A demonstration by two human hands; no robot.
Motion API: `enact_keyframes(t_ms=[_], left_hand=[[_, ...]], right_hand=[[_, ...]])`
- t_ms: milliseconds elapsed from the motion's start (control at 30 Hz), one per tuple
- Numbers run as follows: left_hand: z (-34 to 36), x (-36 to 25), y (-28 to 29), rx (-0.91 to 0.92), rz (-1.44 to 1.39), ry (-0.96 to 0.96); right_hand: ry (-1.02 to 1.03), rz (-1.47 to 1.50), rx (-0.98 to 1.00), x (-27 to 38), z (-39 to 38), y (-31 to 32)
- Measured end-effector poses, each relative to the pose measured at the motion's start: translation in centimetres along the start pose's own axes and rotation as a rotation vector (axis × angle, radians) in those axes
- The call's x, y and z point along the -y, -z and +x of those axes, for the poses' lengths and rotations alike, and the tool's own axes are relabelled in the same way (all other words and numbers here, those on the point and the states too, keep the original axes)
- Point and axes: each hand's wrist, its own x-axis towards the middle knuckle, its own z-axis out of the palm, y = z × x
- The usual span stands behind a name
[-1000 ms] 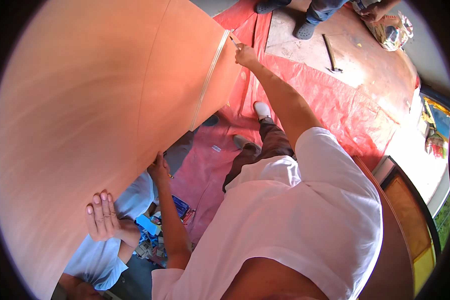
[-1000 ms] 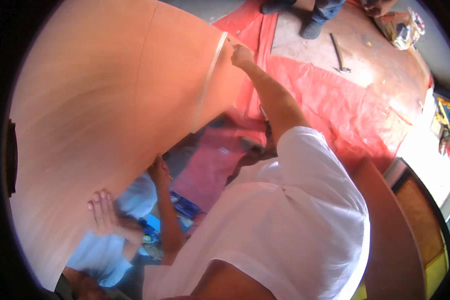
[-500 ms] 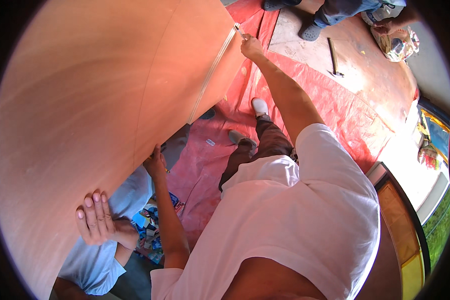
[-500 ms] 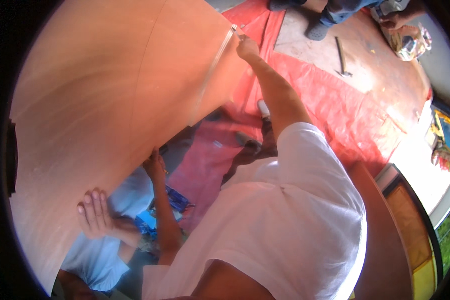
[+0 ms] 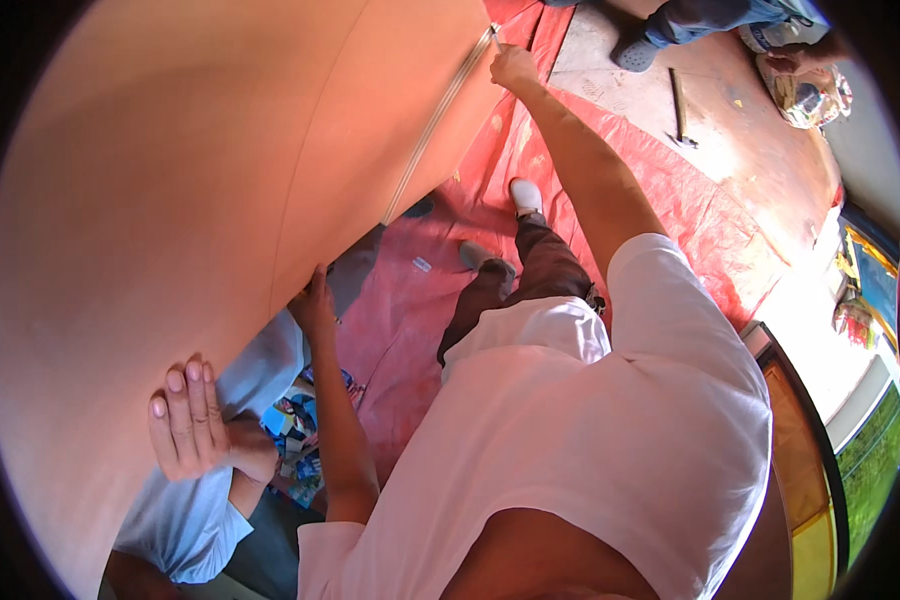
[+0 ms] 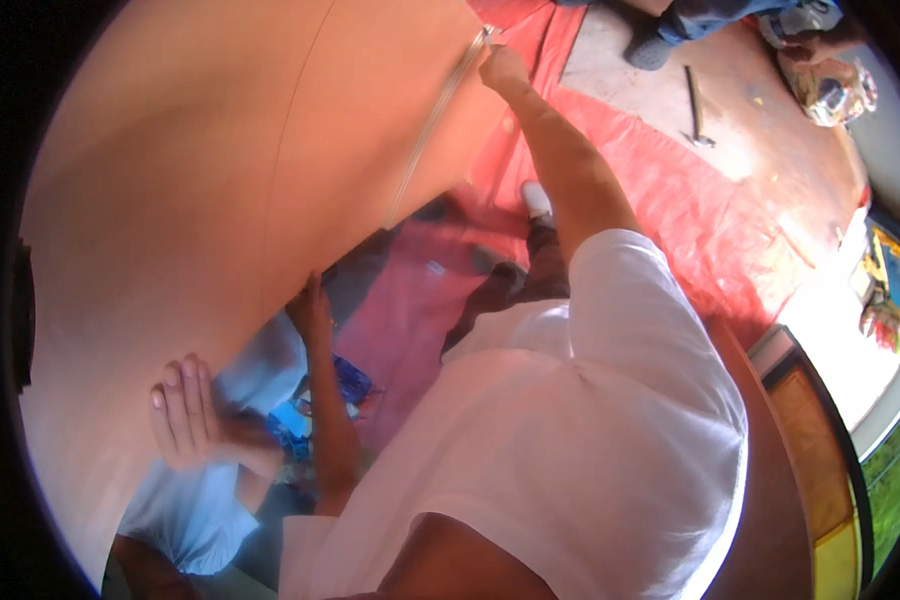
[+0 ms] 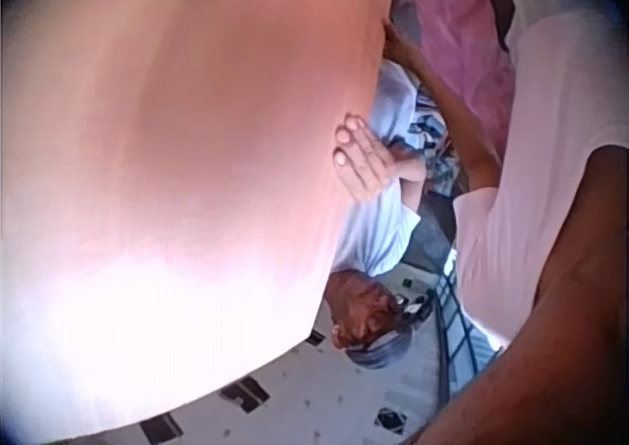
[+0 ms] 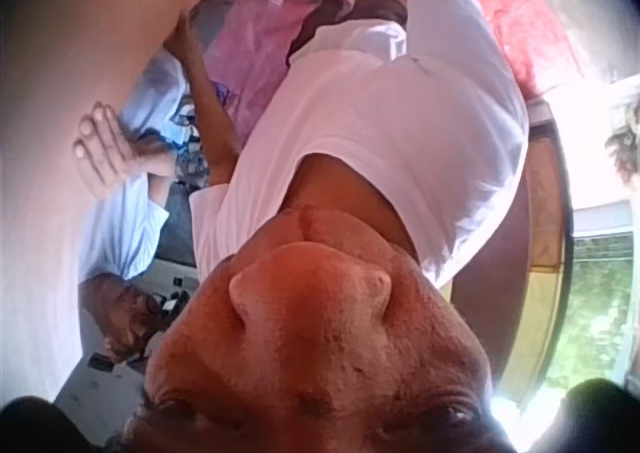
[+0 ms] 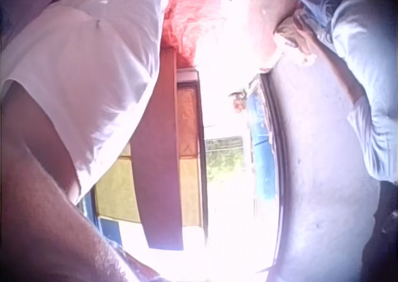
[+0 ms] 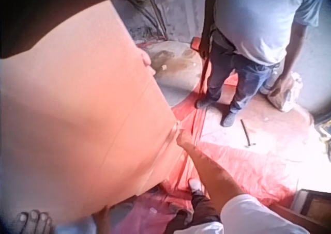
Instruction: The person measures and marks wooden boards using a pencil and a measuring tape, then scrapes the edge of a board using a hand tool.
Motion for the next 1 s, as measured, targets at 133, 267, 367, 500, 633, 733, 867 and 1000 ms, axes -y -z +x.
enact_keyframes(t_ms=[133,267,367,500,633,733,867,1000], left_hand=[[-2.1,1.4,3.2,-0.036,0.058,0.111],[-0.9,-1.8,0.9,-0.066,-0.109,0.279],[-0.6,-0.3,1.1,-0.064,-0.020,0.108],[-1.0,0.4,2.1,-0.108,0.203,-0.254],[-1.6,-2.8,0.8,-0.041,-0.092,0.262],[-1.4,-3.2,0.8,-0.098,-0.168,0.273],[-2.2,-1.7,2.3,-0.103,-0.166,0.234],[-1.9,-3.9,1.0,-0.107,0.012,0.134]], right_hand=[[-0.031,0.203,-0.015,8.6,-6.2,-1.9],[-0.008,0.223,-0.015,12.2,-14.7,-6.6],[-0.002,0.418,0.188,17.5,-21.4,-8.3],[-0.105,0.612,0.286,24.7,-29.3,-8.2],[0.223,0.471,0.649,25.5,-32.8,-10.4],[0.173,0.521,0.486,25.2,-33.2,-10.1],[0.199,0.362,0.705,24.7,-30.3,-4.8],[0.176,0.442,0.580,23.2,-28.3,-4.4]])
